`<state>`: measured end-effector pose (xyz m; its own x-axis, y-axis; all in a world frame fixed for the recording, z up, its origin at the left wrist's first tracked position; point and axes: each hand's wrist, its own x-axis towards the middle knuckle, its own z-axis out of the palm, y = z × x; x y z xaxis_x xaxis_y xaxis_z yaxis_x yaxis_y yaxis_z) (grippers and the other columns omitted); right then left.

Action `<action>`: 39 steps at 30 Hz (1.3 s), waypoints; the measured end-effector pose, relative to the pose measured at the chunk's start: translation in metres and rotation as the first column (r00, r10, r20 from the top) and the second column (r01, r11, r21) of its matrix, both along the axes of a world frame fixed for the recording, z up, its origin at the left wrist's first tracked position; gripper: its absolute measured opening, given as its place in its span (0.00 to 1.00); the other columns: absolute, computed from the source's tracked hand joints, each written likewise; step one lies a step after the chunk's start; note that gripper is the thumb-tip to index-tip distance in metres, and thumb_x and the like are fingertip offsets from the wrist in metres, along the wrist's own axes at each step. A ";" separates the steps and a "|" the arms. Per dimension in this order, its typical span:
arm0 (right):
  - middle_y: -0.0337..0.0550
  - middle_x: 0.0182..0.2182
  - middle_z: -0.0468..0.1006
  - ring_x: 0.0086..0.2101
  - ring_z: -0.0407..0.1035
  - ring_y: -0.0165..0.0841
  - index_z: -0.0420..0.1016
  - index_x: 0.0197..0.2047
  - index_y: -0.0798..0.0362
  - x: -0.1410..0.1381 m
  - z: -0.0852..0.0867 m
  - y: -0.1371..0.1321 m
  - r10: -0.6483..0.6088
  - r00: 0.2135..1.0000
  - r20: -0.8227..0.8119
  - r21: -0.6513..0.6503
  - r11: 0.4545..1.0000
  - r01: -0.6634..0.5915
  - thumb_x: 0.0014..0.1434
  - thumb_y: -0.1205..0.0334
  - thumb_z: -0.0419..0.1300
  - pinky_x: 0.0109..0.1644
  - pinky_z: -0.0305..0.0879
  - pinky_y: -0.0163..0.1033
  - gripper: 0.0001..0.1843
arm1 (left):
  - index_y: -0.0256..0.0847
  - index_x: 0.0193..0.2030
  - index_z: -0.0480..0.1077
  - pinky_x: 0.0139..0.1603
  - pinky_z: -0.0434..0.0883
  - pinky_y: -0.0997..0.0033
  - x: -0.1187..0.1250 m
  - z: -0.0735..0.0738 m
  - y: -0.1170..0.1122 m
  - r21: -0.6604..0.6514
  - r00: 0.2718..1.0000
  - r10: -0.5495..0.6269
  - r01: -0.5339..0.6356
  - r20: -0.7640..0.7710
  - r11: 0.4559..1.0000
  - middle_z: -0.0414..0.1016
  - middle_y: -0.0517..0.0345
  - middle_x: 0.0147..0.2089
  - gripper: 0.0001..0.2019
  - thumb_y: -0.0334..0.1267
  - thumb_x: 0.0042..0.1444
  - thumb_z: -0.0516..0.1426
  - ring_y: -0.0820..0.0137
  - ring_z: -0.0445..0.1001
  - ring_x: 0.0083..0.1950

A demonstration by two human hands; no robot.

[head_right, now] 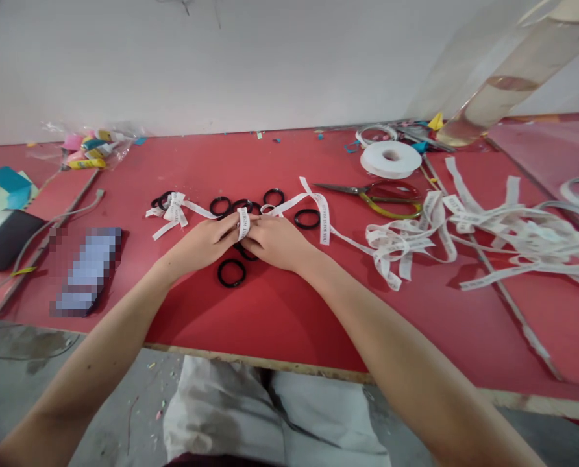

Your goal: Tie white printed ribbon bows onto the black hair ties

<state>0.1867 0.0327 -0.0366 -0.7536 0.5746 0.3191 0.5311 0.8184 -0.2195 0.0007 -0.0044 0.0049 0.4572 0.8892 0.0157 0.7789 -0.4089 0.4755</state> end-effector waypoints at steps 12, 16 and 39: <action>0.48 0.38 0.82 0.37 0.73 0.39 0.79 0.41 0.54 0.000 -0.001 0.000 0.018 1.000 -0.024 0.046 0.999 -0.017 0.65 0.63 0.54 0.39 0.62 0.40 0.12 | 0.41 0.58 0.66 0.32 0.60 0.71 0.003 0.004 -0.003 0.013 0.995 0.030 -0.029 -0.099 0.999 0.76 0.52 0.37 0.18 0.40 0.68 0.43 0.67 0.70 0.32; 0.49 0.38 0.82 0.36 0.73 0.38 0.79 0.40 0.55 0.000 -0.002 0.000 0.026 0.998 -0.049 0.055 0.998 -0.024 0.65 0.64 0.54 0.38 0.61 0.40 0.11 | 0.41 0.59 0.66 0.32 0.61 0.71 0.003 0.006 -0.004 0.027 0.992 0.018 -0.014 -0.121 1.000 0.77 0.52 0.38 0.19 0.40 0.68 0.43 0.67 0.71 0.33; 0.50 0.38 0.81 0.36 0.73 0.40 0.79 0.40 0.55 0.000 -0.004 0.000 -0.017 1.000 -0.026 0.019 1.000 0.017 0.65 0.62 0.54 0.36 0.60 0.40 0.12 | 0.38 0.59 0.64 0.30 0.60 0.72 0.004 0.008 -0.006 0.075 0.962 -0.006 0.028 -0.271 0.997 0.76 0.52 0.35 0.19 0.41 0.69 0.41 0.67 0.71 0.30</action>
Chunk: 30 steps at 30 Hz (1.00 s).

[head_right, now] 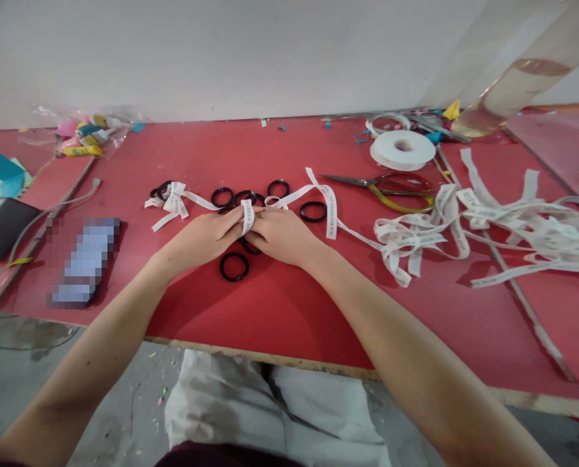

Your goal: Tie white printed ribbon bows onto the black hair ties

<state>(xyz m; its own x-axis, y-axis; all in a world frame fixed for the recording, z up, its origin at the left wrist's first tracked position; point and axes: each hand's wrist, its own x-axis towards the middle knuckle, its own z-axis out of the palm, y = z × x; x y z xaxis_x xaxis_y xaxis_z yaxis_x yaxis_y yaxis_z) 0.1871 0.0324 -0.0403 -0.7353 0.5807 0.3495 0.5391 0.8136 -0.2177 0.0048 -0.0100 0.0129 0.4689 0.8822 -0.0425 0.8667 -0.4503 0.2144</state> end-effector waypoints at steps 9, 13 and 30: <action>0.52 0.38 0.82 0.37 0.73 0.41 0.79 0.40 0.56 0.000 0.001 0.001 0.007 1.000 0.026 0.005 1.000 -0.007 0.65 0.62 0.54 0.39 0.62 0.41 0.13 | 0.38 0.60 0.64 0.30 0.61 0.72 -0.001 0.001 0.000 -0.002 1.000 -0.009 0.009 -0.003 1.000 0.77 0.51 0.36 0.20 0.40 0.69 0.41 0.66 0.72 0.31; 0.51 0.37 0.82 0.36 0.73 0.40 0.79 0.39 0.55 0.000 0.001 0.000 0.034 0.999 -0.014 0.016 0.999 -0.034 0.65 0.63 0.54 0.39 0.63 0.41 0.12 | 0.39 0.59 0.65 0.31 0.62 0.71 -0.002 -0.002 0.002 -0.025 0.997 -0.003 0.005 0.080 1.000 0.78 0.51 0.38 0.19 0.40 0.69 0.41 0.66 0.73 0.33; 0.46 0.29 0.81 0.28 0.71 0.34 0.78 0.33 0.54 0.003 -0.001 0.003 0.077 0.990 -0.122 0.126 0.990 -0.061 0.65 0.63 0.54 0.33 0.58 0.38 0.13 | 0.39 0.54 0.70 0.38 0.68 0.72 -0.006 -0.010 0.006 -0.084 0.921 0.004 0.032 0.389 0.996 0.77 0.54 0.35 0.15 0.37 0.66 0.47 0.69 0.75 0.35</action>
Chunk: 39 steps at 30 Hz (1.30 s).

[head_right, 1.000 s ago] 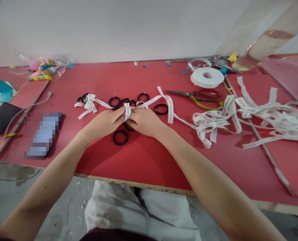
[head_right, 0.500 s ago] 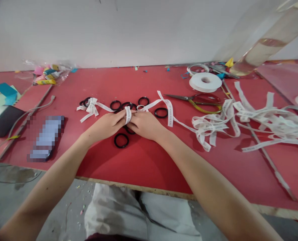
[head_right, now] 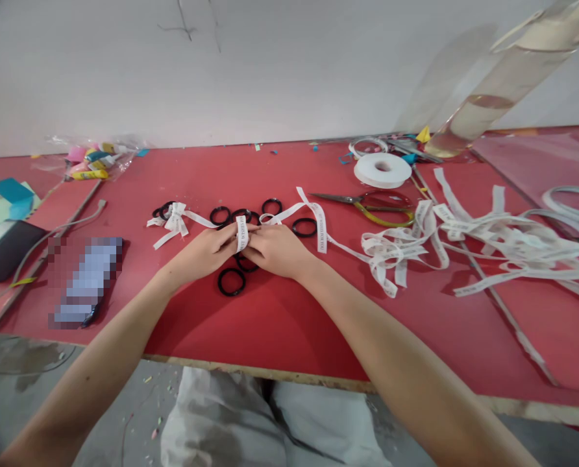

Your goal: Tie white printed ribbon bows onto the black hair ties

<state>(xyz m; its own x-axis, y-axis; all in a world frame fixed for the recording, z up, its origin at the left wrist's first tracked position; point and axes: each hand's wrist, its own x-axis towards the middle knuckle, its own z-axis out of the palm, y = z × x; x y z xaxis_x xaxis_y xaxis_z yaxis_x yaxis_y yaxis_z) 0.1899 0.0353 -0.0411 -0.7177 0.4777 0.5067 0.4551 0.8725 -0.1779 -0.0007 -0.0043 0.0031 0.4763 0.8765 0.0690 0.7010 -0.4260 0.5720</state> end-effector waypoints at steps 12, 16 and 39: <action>0.45 0.26 0.79 0.27 0.70 0.33 0.76 0.30 0.55 0.002 -0.001 0.000 0.011 0.998 -0.059 0.000 1.000 -0.011 0.64 0.60 0.56 0.33 0.59 0.38 0.14 | 0.38 0.60 0.67 0.34 0.65 0.75 0.003 0.010 -0.005 -0.066 0.992 -0.014 0.022 0.124 0.998 0.75 0.59 0.32 0.21 0.46 0.64 0.52 0.73 0.69 0.31; 0.41 0.21 0.74 0.24 0.65 0.30 0.72 0.26 0.54 0.000 0.005 -0.004 0.021 0.986 -0.168 0.022 1.000 -0.018 0.68 0.58 0.50 0.30 0.55 0.36 0.20 | 0.40 0.60 0.69 0.30 0.60 0.74 0.002 0.012 -0.006 -0.113 0.937 -0.037 0.081 0.348 0.990 0.68 0.61 0.28 0.24 0.53 0.65 0.49 0.74 0.60 0.28; 0.38 0.21 0.68 0.22 0.59 0.28 0.68 0.27 0.53 -0.002 0.012 -0.007 0.004 0.991 -0.134 -0.048 0.999 -0.011 0.70 0.58 0.47 0.29 0.53 0.34 0.21 | 0.41 0.64 0.66 0.25 0.48 0.72 0.000 0.006 -0.003 -0.159 0.747 0.014 0.122 0.664 0.980 0.46 0.68 0.23 0.27 0.54 0.64 0.52 0.77 0.44 0.24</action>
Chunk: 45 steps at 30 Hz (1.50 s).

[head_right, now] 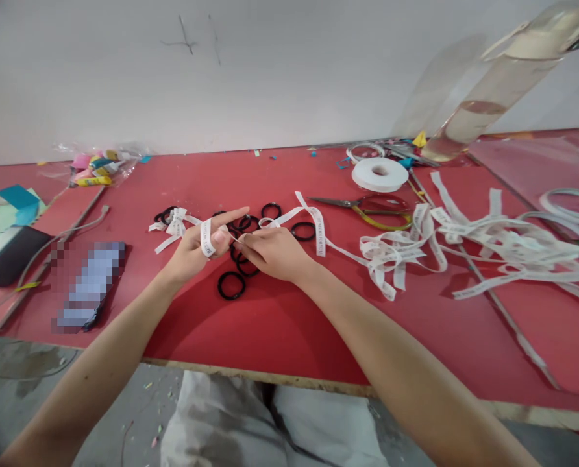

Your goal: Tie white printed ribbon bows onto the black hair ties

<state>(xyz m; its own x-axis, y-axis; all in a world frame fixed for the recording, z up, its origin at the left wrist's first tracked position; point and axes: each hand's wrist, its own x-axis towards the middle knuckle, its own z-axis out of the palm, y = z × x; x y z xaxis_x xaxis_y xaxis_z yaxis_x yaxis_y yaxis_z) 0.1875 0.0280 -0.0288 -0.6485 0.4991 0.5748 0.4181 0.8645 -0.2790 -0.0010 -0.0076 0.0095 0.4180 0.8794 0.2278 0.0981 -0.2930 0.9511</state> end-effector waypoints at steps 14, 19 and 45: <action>0.38 0.20 0.69 0.21 0.58 0.27 0.70 0.25 0.54 0.000 -0.003 0.001 -0.009 1.000 0.016 0.021 1.000 0.008 0.70 0.57 0.48 0.29 0.53 0.34 0.22 | 0.41 0.59 0.73 0.29 0.61 0.74 0.000 0.003 -0.001 0.022 0.998 0.025 -0.024 -0.052 0.999 0.56 0.65 0.21 0.24 0.53 0.66 0.49 0.76 0.55 0.24; 0.44 0.28 0.79 0.24 0.65 0.29 0.77 0.31 0.55 0.002 -0.006 0.003 0.012 0.998 0.062 -0.025 1.000 -0.011 0.69 0.60 0.48 0.31 0.55 0.35 0.20 | 0.41 0.53 0.76 0.43 0.70 0.72 0.003 0.005 0.000 0.114 0.963 0.051 -0.021 -0.266 0.993 0.77 0.53 0.38 0.20 0.50 0.65 0.53 0.71 0.72 0.38; 0.49 0.33 0.82 0.30 0.71 0.36 0.79 0.35 0.56 0.001 -0.005 0.002 -0.077 0.961 0.265 -0.090 0.990 0.104 0.64 0.63 0.53 0.34 0.56 0.38 0.14 | 0.42 0.56 0.74 0.38 0.68 0.74 0.002 -0.002 0.004 0.191 0.869 0.067 0.032 -0.490 0.981 0.79 0.53 0.44 0.18 0.44 0.66 0.52 0.74 0.72 0.34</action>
<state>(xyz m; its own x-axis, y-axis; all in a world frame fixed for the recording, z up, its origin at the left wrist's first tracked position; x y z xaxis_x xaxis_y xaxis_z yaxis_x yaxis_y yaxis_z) 0.1886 0.0305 -0.0337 -0.7179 0.6100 0.3354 0.5633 0.7921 -0.2350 0.0011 -0.0033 0.0074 0.5035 0.8496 0.1572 0.5451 -0.4535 0.7052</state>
